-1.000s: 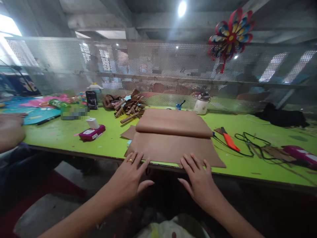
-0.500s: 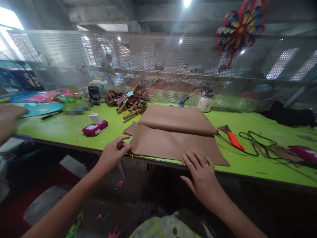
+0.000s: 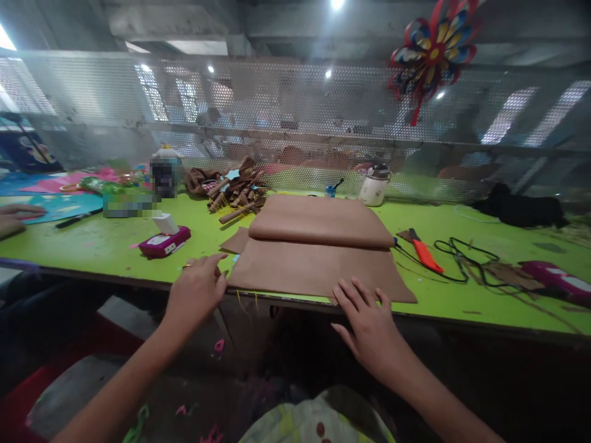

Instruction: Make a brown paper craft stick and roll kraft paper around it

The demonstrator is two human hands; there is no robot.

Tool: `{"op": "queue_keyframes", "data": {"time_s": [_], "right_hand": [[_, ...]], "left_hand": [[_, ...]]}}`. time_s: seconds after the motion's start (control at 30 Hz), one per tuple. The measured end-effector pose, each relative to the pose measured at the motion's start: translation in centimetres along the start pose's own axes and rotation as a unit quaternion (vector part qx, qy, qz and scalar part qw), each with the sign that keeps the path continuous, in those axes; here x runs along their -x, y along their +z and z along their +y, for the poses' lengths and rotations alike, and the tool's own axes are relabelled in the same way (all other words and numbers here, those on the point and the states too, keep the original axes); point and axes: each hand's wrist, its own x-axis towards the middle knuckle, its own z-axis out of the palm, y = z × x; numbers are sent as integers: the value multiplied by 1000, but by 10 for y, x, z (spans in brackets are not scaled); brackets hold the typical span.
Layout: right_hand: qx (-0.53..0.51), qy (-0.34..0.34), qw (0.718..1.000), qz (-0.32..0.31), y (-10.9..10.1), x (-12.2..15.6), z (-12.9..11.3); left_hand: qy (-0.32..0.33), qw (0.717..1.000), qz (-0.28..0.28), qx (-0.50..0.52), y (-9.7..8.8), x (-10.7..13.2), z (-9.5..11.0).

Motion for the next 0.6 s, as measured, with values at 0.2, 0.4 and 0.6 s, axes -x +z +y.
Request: {"op": "queue_keyframes", "data": {"time_s": [0.2, 0.4, 0.6], "right_hand": [[2, 15, 1000, -26, -3, -3, -4], [0, -3, 1000, -29, -10, -5, -1], [22, 37, 999, -16, -12, 20, 36]], "left_hand": [[274, 951, 69, 122, -8, 19, 79], [329, 944, -16, 34, 29, 43, 106], [299, 954, 29, -19, 30, 39, 54]]}}
